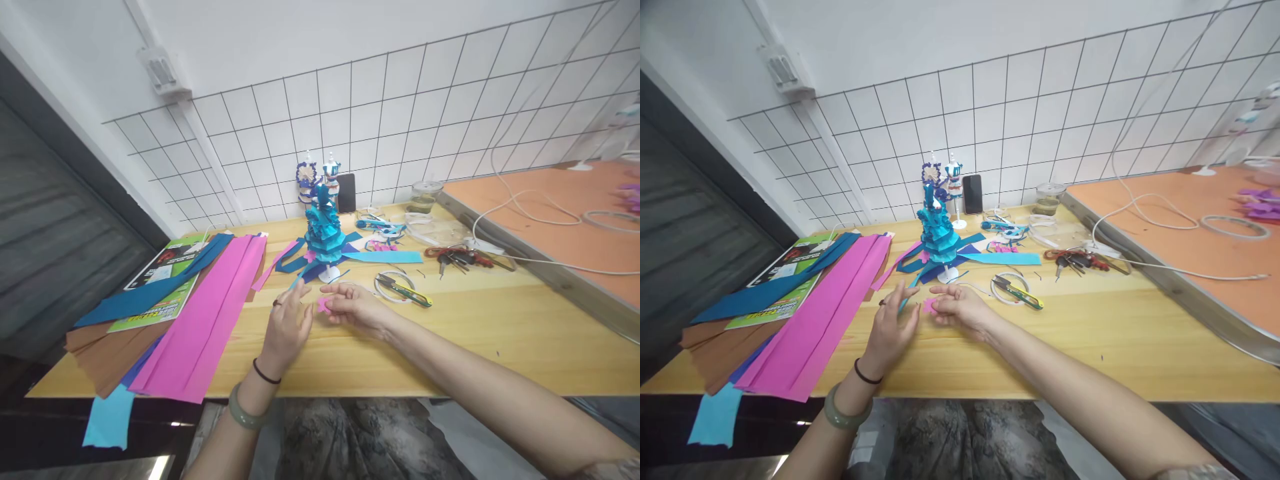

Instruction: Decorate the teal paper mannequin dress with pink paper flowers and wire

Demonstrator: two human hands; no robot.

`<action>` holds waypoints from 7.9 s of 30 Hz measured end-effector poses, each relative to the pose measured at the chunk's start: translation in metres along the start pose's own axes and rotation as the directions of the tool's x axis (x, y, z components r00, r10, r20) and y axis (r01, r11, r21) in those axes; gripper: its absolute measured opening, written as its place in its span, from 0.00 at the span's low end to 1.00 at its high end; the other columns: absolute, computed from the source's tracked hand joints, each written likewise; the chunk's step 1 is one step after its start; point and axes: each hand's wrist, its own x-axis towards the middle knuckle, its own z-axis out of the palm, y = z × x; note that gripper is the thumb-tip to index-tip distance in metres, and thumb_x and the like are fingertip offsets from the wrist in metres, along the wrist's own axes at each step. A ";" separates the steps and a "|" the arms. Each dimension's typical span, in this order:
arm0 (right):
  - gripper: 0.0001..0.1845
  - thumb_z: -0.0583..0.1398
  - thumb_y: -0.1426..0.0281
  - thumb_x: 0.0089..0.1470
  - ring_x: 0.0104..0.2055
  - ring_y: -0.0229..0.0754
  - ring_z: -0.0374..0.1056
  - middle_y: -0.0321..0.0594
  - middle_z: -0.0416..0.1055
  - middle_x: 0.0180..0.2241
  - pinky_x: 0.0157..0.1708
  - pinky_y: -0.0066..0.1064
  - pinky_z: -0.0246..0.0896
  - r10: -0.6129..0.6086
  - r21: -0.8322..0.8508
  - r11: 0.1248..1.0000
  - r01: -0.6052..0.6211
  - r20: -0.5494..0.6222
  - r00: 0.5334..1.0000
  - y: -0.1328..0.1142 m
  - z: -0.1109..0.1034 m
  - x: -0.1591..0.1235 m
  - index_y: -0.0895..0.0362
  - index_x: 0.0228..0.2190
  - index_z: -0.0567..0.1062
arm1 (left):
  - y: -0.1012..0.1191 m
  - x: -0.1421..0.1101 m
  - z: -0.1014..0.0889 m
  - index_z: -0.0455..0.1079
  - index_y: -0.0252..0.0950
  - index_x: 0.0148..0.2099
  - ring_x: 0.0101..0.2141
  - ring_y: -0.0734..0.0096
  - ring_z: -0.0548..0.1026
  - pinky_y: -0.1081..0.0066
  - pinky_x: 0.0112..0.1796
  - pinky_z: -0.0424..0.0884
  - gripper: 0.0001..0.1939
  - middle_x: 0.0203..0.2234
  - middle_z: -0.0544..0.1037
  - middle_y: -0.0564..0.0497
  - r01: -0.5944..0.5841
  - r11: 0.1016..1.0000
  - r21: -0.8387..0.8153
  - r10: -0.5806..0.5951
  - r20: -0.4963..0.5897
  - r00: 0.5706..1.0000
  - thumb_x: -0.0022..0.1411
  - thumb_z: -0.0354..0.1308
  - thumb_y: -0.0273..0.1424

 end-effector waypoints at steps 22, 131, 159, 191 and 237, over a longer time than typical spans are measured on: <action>0.23 0.65 0.64 0.38 0.26 0.35 0.66 0.35 0.70 0.26 0.30 0.29 0.61 -0.228 -0.281 0.939 0.200 -0.071 0.971 0.005 -0.006 0.005 0.59 0.37 0.67 | 0.001 0.014 0.024 0.49 0.34 0.59 0.25 0.77 0.70 0.74 0.32 0.64 0.39 0.22 0.73 0.56 0.541 0.557 -0.630 -0.527 0.235 0.817 0.47 0.61 0.27; 0.16 0.62 0.57 0.42 0.15 0.29 0.50 0.25 0.55 0.13 0.16 0.23 0.47 -0.562 -0.264 0.826 0.498 -0.319 0.763 -0.019 -0.038 0.056 0.56 0.23 0.65 | -0.031 0.064 0.068 0.67 0.34 0.30 0.37 0.66 0.73 0.66 0.39 0.66 0.03 0.31 0.76 0.47 0.496 -0.121 -0.860 -0.490 0.487 0.723 0.49 0.56 0.25; 0.07 0.62 0.68 0.45 0.35 0.40 0.69 0.39 0.75 0.32 0.39 0.35 0.62 -0.717 -0.784 0.262 0.563 0.233 0.658 -0.202 0.026 0.041 0.55 0.30 0.77 | -0.021 0.058 0.064 0.68 0.32 0.34 0.32 0.70 0.74 0.71 0.34 0.67 0.09 0.32 0.75 0.45 0.545 0.006 -0.838 -0.510 0.467 0.723 0.47 0.60 0.22; 0.12 0.59 0.67 0.48 0.25 0.34 0.62 0.40 0.72 0.25 0.28 0.27 0.57 -0.582 -0.965 0.103 0.242 0.138 0.801 -0.197 0.041 0.062 0.63 0.31 0.77 | -0.023 0.058 0.067 0.66 0.32 0.35 0.32 0.71 0.74 0.70 0.36 0.66 0.12 0.30 0.75 0.47 0.514 0.023 -0.857 -0.540 0.423 0.728 0.44 0.61 0.23; 0.20 0.58 0.63 0.50 0.38 0.43 0.68 0.48 0.72 0.39 0.37 0.34 0.64 -0.730 -0.874 0.259 0.412 0.103 0.676 -0.169 0.029 0.039 0.61 0.42 0.72 | -0.036 0.059 0.069 0.68 0.33 0.34 0.31 0.74 0.74 0.72 0.37 0.67 0.10 0.30 0.76 0.49 0.491 0.011 -0.871 -0.549 0.406 0.731 0.46 0.62 0.23</action>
